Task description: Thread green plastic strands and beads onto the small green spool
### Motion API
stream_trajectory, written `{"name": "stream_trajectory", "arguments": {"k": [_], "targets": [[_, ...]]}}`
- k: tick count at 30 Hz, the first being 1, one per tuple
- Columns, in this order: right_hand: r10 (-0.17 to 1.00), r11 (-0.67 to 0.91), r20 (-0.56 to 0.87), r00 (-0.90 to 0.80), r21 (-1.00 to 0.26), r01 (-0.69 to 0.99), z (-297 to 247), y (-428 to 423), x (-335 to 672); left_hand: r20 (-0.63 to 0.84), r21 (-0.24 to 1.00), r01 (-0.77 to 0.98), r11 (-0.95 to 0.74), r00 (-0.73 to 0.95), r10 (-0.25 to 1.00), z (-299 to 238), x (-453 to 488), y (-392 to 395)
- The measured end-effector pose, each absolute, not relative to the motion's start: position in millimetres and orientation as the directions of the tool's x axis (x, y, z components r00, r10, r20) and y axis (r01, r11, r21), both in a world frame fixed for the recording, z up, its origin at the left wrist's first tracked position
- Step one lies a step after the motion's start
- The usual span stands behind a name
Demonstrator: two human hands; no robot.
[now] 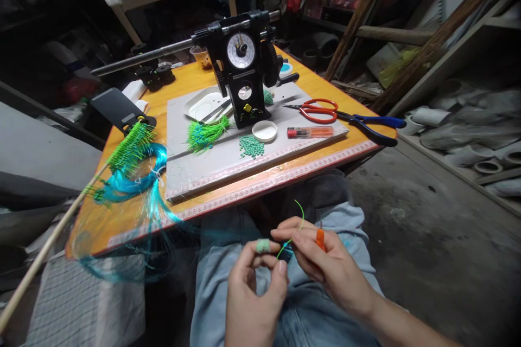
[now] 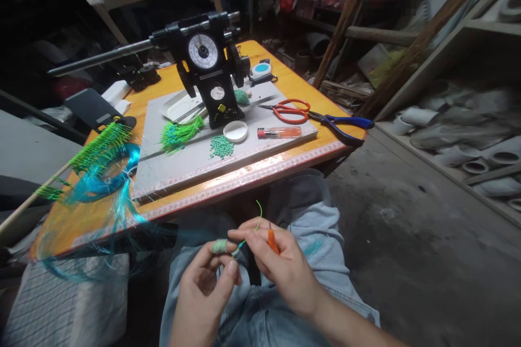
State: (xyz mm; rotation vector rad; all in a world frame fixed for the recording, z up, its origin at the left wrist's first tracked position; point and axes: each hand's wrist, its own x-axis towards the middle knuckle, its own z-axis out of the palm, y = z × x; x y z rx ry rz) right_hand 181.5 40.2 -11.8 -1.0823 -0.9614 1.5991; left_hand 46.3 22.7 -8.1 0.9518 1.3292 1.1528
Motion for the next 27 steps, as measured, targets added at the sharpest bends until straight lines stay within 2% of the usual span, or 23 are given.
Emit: {"name": "stream_trajectory", "arguments": {"k": [4,9,14,18,21,24,27], "targets": [[0.989,-0.056,-0.044,-0.139,-0.995,-0.087,-6.3,39.8,180.1,-0.224,0.974,-0.067,0.218,-0.102,0.969,-3.8,54.5,26.3],[0.977,-0.211,-0.195,-0.093,-0.952,-0.223,-12.6,32.4,176.1,-0.201,0.979,0.0,0.203,-0.137,0.97,2.1,59.5,25.6],[0.965,-0.258,-0.232,-0.119,-0.915,-0.31,-16.2,32.2,175.0,-0.268,0.962,-0.087,0.259,-0.117,0.956,1.7,56.4,25.3],[0.962,-0.207,-0.16,-0.22,-0.955,-0.211,-13.4,38.0,177.5,-0.299,0.95,-0.121,0.287,-0.1,0.949,2.6,52.6,26.2],[0.983,-0.153,-0.136,-0.124,-0.978,-0.143,-14.5,41.4,178.6,-0.312,0.946,-0.126,0.3,-0.085,0.946,0.6,48.9,23.2],[0.989,-0.147,-0.149,-0.005,-0.975,-0.167,-16.4,43.5,178.4,-0.316,0.945,-0.132,0.301,-0.118,0.941,-4.2,44.6,18.3],[0.989,-0.135,-0.142,0.028,-0.975,-0.174,-16.1,45.0,178.3,-0.308,0.948,-0.133,0.289,-0.149,0.94,-7.4,41.4,15.0]]}}
